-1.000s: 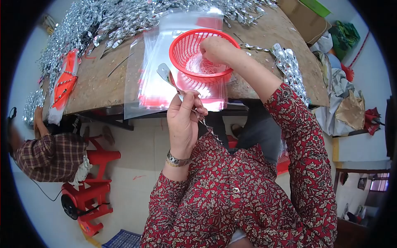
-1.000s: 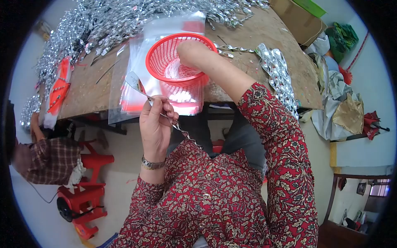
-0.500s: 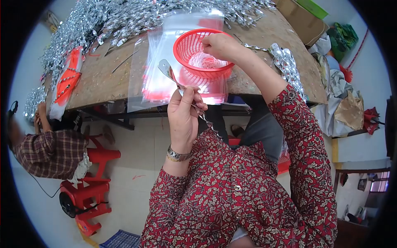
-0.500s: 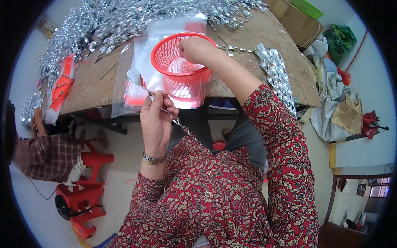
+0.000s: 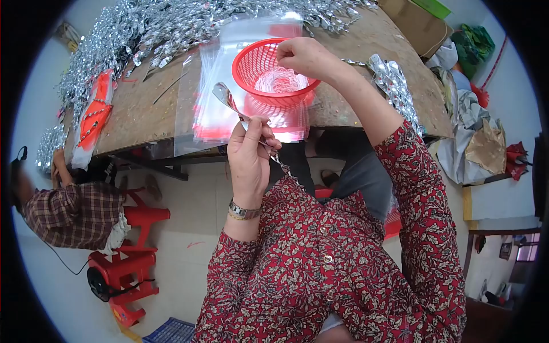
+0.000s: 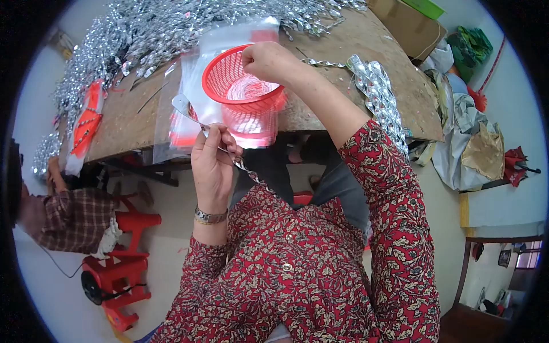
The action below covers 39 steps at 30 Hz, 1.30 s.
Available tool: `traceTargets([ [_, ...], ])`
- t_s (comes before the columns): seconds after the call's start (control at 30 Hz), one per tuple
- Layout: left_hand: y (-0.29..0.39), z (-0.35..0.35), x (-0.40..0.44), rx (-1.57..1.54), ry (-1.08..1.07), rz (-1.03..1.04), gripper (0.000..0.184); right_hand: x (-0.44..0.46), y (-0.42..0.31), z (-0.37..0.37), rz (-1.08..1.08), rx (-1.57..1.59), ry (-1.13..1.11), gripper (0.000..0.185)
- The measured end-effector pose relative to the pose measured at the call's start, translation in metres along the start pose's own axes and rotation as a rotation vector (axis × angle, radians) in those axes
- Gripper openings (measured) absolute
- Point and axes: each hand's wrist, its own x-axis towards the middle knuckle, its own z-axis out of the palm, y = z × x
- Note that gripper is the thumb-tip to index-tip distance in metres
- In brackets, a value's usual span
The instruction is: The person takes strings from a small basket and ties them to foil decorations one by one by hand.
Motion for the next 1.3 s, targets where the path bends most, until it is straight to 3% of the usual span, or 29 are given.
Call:
traceTargets([
  [0.3,-0.002,-0.001,0.000,0.048,0.028,0.010,0.016,-0.009,-0.006,-0.012,0.019,0.183,0.081,0.017],
  [0.57,0.006,0.004,0.009,0.109,0.052,0.062,0.011,-0.024,-0.010,-0.019,-0.236,0.144,0.242,0.016],
  [0.6,0.009,0.008,0.010,0.133,0.072,0.073,0.011,-0.042,-0.040,-0.043,-0.084,0.190,0.089,0.016],
  [0.63,0.011,0.010,0.011,0.136,0.072,0.064,0.011,-0.044,-0.037,-0.040,-0.076,0.194,0.090,0.016],
  [0.7,0.018,0.015,0.015,0.189,-0.002,0.126,0.013,-0.047,-0.034,-0.036,-0.222,0.097,0.146,0.016],
  [0.8,0.023,0.024,0.020,0.221,-0.027,0.137,0.016,-0.054,-0.036,-0.042,-0.257,0.165,0.263,0.015],
  [0.93,0.024,0.028,0.022,0.233,-0.052,0.122,0.018,-0.056,-0.034,-0.049,-0.195,0.224,0.364,0.014],
  [1.0,0.025,0.026,0.021,0.236,-0.063,0.136,0.018,-0.059,-0.035,-0.052,-0.172,0.439,0.402,0.012],
  [1.3,0.033,0.038,0.016,0.253,-0.043,0.160,0.023,-0.077,-0.058,-0.061,-0.153,0.477,0.405,0.009],
])
